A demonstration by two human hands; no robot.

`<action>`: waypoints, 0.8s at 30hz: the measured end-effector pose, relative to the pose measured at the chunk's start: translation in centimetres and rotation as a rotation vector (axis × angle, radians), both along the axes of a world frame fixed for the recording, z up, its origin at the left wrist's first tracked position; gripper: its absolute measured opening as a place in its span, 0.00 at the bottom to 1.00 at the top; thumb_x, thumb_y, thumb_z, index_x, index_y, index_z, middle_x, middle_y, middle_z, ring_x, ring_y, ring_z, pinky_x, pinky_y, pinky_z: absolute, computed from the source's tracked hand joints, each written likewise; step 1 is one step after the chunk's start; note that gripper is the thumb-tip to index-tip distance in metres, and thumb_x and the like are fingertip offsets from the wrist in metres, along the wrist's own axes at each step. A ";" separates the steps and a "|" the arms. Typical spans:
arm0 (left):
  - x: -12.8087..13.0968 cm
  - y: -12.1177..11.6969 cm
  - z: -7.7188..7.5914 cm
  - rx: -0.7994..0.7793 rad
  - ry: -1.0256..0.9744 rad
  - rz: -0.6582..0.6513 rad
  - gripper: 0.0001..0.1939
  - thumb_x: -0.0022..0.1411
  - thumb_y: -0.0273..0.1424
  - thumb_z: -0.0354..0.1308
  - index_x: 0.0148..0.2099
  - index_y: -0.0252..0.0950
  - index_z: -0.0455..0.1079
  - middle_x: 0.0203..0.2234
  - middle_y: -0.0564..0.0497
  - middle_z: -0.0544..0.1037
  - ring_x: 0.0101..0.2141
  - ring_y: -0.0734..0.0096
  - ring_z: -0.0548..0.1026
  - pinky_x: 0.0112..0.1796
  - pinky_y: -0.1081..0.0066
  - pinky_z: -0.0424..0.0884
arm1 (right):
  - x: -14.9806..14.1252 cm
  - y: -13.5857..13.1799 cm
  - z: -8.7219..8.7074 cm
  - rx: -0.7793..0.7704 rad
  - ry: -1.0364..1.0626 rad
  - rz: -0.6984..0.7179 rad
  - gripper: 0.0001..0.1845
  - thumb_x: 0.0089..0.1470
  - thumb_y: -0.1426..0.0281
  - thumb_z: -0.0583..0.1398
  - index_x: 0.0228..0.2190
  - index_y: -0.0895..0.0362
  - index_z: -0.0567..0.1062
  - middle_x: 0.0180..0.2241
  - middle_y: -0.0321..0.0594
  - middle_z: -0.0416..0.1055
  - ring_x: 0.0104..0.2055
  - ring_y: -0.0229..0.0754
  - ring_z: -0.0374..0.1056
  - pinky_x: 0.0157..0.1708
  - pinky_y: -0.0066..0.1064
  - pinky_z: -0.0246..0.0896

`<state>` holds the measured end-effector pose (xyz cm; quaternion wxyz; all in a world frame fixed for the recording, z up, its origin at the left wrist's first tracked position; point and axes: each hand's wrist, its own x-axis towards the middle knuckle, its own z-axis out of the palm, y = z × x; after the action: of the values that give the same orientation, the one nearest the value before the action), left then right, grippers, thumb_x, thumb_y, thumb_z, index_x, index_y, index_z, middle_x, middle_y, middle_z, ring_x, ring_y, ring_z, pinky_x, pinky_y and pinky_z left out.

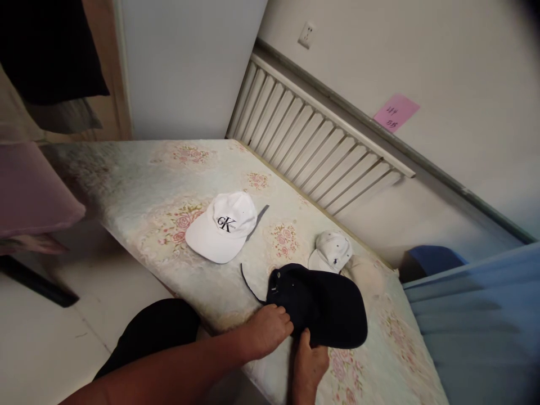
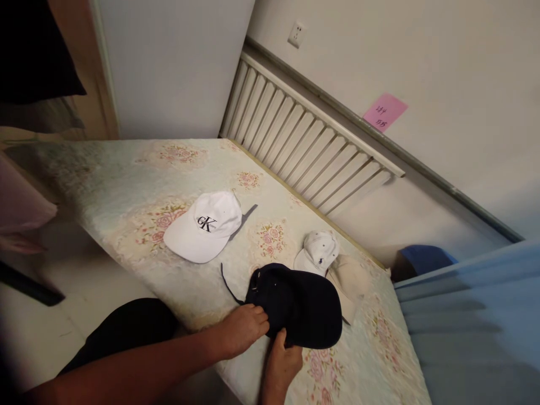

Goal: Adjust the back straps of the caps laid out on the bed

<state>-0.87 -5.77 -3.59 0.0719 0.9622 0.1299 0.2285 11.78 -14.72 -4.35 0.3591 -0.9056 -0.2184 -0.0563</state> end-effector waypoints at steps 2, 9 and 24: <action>0.0 0.1 -0.2 -0.004 -0.003 0.002 0.02 0.61 0.27 0.56 0.35 0.35 0.66 0.29 0.51 0.74 0.32 0.66 0.70 0.31 0.66 0.60 | 0.1 -0.1 -0.1 0.003 -0.025 -0.014 0.22 0.45 0.53 0.52 0.23 0.58 0.75 0.25 0.56 0.75 0.28 0.56 0.70 0.29 0.39 0.59; 0.1 0.5 -0.2 -0.020 -0.020 -0.008 0.03 0.62 0.27 0.54 0.35 0.34 0.67 0.29 0.51 0.75 0.32 0.67 0.72 0.33 0.66 0.64 | 0.0 -0.4 -0.1 0.024 -0.077 -0.096 0.23 0.47 0.55 0.52 0.25 0.61 0.76 0.27 0.60 0.75 0.29 0.57 0.70 0.28 0.40 0.59; -0.2 0.4 0.2 -0.050 -0.002 -0.011 0.03 0.63 0.27 0.53 0.36 0.33 0.67 0.30 0.49 0.76 0.33 0.66 0.74 0.35 0.67 0.66 | 0.5 -0.4 -0.3 0.088 -0.063 -0.100 0.18 0.46 0.56 0.55 0.22 0.57 0.75 0.24 0.53 0.75 0.27 0.53 0.70 0.28 0.38 0.59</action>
<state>-1.05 -5.33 -3.35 0.0976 0.9605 0.1302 0.2259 12.32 -15.17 -4.63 0.3883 -0.8965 -0.1815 -0.1120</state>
